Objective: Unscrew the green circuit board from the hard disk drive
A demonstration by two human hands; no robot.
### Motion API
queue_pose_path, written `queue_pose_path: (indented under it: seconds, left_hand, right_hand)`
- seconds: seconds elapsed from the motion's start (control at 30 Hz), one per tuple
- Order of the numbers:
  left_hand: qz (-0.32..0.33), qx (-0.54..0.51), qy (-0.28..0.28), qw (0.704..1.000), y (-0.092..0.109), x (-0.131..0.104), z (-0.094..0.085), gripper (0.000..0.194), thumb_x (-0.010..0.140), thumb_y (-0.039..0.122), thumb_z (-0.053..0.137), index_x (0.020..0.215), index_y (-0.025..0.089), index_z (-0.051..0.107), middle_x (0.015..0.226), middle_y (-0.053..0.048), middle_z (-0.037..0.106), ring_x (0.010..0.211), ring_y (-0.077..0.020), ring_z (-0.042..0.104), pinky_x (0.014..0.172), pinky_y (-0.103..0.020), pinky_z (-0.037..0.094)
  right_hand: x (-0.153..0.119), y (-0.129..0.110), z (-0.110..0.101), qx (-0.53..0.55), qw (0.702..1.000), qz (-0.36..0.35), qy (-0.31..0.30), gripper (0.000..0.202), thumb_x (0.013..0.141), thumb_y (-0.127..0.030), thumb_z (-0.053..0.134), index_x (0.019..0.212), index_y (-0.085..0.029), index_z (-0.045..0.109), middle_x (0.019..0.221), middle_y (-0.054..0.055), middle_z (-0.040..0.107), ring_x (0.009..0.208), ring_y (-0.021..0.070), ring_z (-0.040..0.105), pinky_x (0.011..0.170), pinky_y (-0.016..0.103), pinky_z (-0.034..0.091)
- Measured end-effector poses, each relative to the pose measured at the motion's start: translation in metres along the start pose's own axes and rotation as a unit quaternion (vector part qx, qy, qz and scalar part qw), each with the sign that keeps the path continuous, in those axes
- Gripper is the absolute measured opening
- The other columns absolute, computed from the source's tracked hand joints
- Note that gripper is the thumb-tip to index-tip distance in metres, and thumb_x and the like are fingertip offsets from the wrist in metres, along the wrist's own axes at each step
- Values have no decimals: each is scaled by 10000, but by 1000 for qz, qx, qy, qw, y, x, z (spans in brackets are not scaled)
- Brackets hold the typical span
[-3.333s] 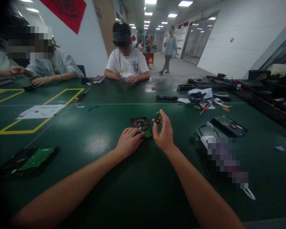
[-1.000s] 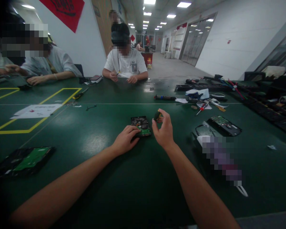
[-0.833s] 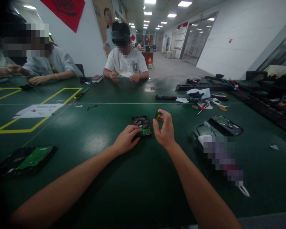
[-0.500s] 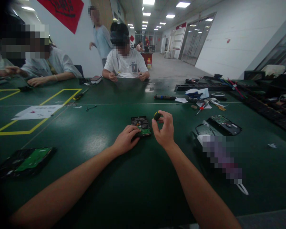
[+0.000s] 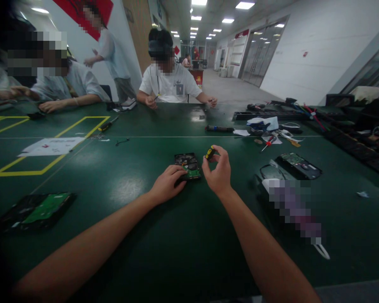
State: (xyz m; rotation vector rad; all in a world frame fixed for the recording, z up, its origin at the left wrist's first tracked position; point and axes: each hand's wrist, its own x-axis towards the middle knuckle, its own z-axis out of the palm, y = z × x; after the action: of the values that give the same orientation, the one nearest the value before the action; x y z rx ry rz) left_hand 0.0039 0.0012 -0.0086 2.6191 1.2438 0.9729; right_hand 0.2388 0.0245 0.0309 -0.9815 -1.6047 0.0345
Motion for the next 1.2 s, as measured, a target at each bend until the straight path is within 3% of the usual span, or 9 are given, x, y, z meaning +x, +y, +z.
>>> queue_pose_path:
  seconds: [0.13, 0.3, 0.47, 0.73, 1.03, 1.2]
  left_hand:
    - [0, 0, 1, 1000, 0, 0, 1, 343, 942, 220, 671, 1284, 215, 641, 1290, -112, 632, 1244, -295, 584, 1050, -494, 571]
    - [-7, 0, -4, 1000, 0, -1, 1, 340, 944, 216, 668, 1283, 230, 641, 1301, -106, 630, 1258, -294, 581, 1044, -494, 579]
    - [-9, 3, -5, 1000, 0, -1, 0, 343, 944, 222, 669, 1287, 235, 643, 1301, -101, 630, 1263, -291, 582, 1059, -491, 572]
    - [-10, 2, -8, 1000, -1, -2, 1, 357, 942, 209, 662, 1297, 222, 632, 1309, -104, 627, 1269, -292, 574, 1062, -492, 568]
    - [-5, -4, -9, 1000, -2, -2, 0, 367, 945, 212, 660, 1310, 235, 633, 1312, -107, 626, 1274, -298, 576, 1067, -502, 564]
    - [-6, -9, -8, 1000, -3, -2, 1, 380, 937, 208, 669, 1314, 249, 634, 1310, -100, 626, 1266, -296, 582, 1057, -509, 569]
  right_hand:
    - [0, 0, -3, -37, 999, -15, 9, 591, 871, -275, 767, 1385, -291, 477, 1279, 94, 583, 879, 203, 666, 750, 419, 640]
    - [0, -1, -6, 0, 1000, -14, -15, 576, 919, -222, 680, 1433, -289, 428, 1332, 118, 565, 958, 216, 705, 853, 458, 651]
    - [2, -3, -7, -29, 1000, 5, 6, 566, 875, -312, 781, 1355, -267, 484, 1277, 101, 587, 913, 204, 694, 784, 417, 657]
    - [-1, -5, -2, 59, 998, 13, -4, 510, 939, -252, 693, 1371, -288, 425, 1416, 119, 528, 966, 196, 762, 904, 441, 669]
    - [1, 1, -8, -36, 997, -60, 11, 562, 919, -226, 718, 1413, -321, 468, 1302, 106, 575, 993, 236, 692, 800, 455, 678]
    - [1, -2, -7, -17, 998, -59, -23, 595, 933, -195, 668, 1464, -331, 438, 1363, 111, 558, 1039, 244, 702, 878, 485, 669]
